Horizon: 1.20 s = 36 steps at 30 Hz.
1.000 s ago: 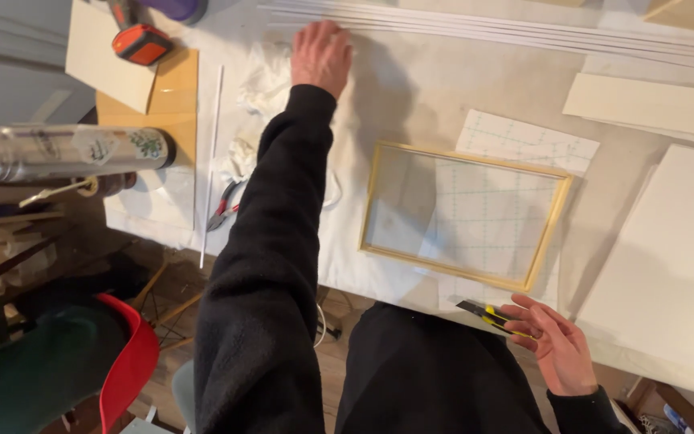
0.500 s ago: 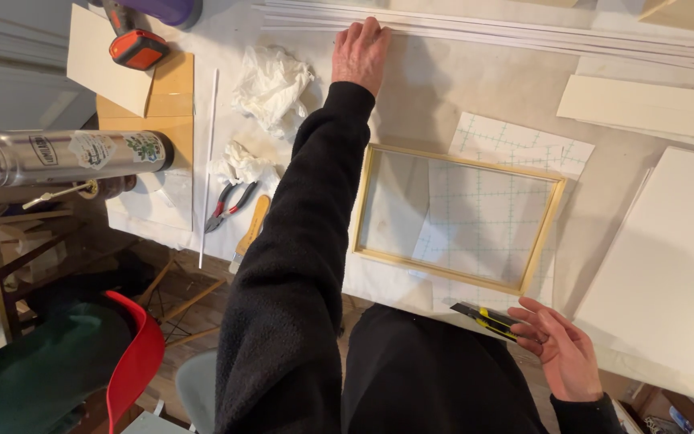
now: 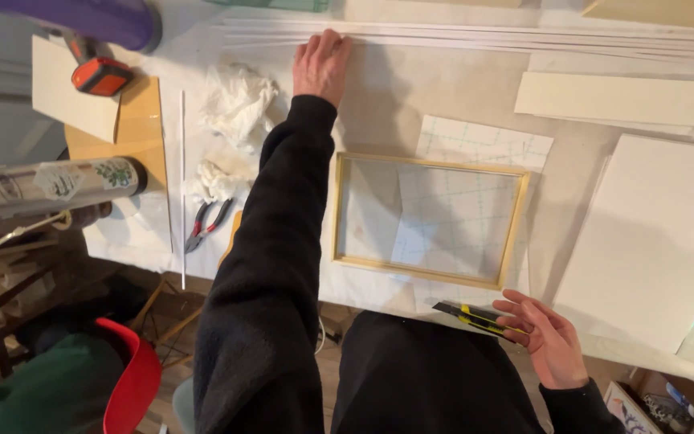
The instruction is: The person uses a utility knife to cut short lengths from a white plastic strip, repeatedly measuring against a wooden frame and trimming the ends. They handle the strip and knife with both hands, inspecting the cut pieces and placing them on the table.
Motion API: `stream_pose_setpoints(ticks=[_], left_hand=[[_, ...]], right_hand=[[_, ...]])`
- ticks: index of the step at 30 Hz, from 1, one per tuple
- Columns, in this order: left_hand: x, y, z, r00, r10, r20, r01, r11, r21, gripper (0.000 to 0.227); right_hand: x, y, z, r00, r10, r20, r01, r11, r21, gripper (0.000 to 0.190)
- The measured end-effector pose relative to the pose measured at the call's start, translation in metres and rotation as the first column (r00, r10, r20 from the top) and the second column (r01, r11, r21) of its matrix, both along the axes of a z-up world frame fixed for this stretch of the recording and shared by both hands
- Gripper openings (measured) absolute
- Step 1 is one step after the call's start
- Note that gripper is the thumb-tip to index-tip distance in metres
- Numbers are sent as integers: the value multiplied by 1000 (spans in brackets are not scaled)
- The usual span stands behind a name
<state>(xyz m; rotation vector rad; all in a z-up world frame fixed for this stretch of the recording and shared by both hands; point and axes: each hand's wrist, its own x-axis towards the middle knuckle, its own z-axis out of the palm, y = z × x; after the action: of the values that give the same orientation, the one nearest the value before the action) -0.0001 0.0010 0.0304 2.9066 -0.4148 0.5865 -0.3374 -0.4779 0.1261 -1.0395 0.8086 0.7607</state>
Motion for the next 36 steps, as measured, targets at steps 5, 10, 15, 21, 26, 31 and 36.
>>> stream_pose_setpoints(ticks=[5, 10, 15, 21, 26, 31, 36], left_hand=[[3, 7, -10, 996, -31, -85, 30, 999, -16, 14], [29, 15, 0, 974, -96, -206, 76, 992, -104, 18], [44, 23, 23, 924, -153, -351, 148, 988, -40, 15], [42, 24, 24, 908, -162, -387, 183, 983, 17, 11], [35, 22, 39, 922, -210, -326, 228, 973, 18, 13], [20, 15, 83, 937, -220, -272, 216, 975, -46, 14], [-12, -6, 161, 951, -307, -35, 300, 945, -132, 20]], right_hand=[[-2, 0, 6, 1000, -9, -17, 8, 1000, -5, 45], [2, 2, 13, 999, -36, -35, 35, 999, -27, 44], [3, 1, 15, 999, -45, -29, 45, 999, -11, 43], [5, 0, 21, 998, -50, -49, 49, 998, -27, 43], [10, -1, 24, 999, -36, -38, 34, 999, -38, 43], [27, -4, 26, 996, 57, 64, -50, 992, -116, 41], [110, 20, 69, 665, 654, 360, -147, 587, -796, 40]])
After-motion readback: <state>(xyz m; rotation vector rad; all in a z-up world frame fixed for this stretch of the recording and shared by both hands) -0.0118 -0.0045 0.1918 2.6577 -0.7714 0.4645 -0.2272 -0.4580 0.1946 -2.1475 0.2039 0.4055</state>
